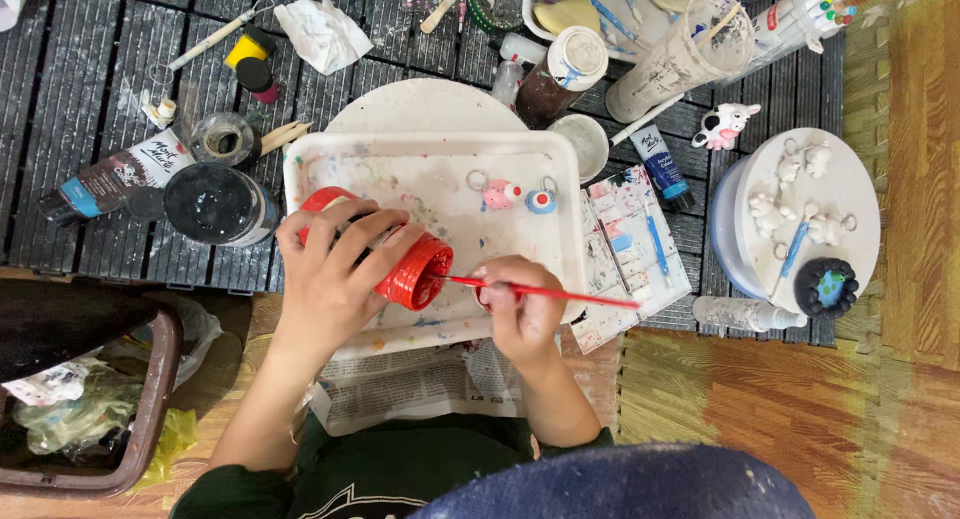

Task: The person pours red paint into a tray, then uses a red-handled brush to paint the eyes of a small blue figurine. They wipe the brush on a paper towel, close the paint container, and continue painting the figurine with a blue-handled brush.

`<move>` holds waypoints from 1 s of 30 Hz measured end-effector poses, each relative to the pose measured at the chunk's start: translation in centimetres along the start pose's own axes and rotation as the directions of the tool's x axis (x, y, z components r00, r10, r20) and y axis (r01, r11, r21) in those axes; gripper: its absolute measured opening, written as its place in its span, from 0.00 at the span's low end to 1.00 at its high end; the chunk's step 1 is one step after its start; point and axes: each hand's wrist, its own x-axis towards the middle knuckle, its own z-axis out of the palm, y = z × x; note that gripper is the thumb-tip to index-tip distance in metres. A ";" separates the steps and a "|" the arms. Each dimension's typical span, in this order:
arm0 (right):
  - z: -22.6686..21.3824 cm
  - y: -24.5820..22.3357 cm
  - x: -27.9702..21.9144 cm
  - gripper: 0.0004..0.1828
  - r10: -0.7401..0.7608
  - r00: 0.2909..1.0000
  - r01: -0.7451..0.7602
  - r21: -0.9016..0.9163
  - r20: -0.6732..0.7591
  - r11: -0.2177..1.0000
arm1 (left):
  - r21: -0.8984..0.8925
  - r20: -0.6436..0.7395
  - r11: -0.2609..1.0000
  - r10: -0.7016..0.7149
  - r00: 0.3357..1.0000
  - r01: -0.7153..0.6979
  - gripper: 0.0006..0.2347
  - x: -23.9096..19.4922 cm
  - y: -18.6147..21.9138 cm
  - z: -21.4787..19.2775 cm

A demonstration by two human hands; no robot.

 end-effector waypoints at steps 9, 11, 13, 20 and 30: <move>-0.7 0.7 -0.9 0.07 0.202 0.966 -0.163 0.227 -0.161 0.960 | 0.010 0.000 1.000 0.004 1.000 -0.004 0.28 0.1 0.3 -0.2; -0.6 0.8 -0.6 0.05 0.100 0.987 -0.089 0.095 -0.125 0.992 | 0.000 0.016 1.000 0.001 1.000 -0.001 0.29 0.1 0.3 -0.3; -0.4 0.9 -0.3 0.04 -0.060 0.998 0.055 -0.119 -0.032 0.991 | 0.000 0.019 1.000 0.004 1.000 -0.004 0.29 0.2 0.3 -0.3; 0.1 0.7 0.2 0.04 -0.052 0.996 0.064 -0.157 0.075 0.986 | 0.011 0.004 1.000 0.020 1.000 -0.020 0.27 0.3 0.1 -0.2; 0.1 0.6 0.5 0.04 -0.056 0.995 0.072 -0.202 0.083 0.977 | -0.007 0.000 1.000 0.027 1.000 -0.027 0.27 0.2 0.1 -0.3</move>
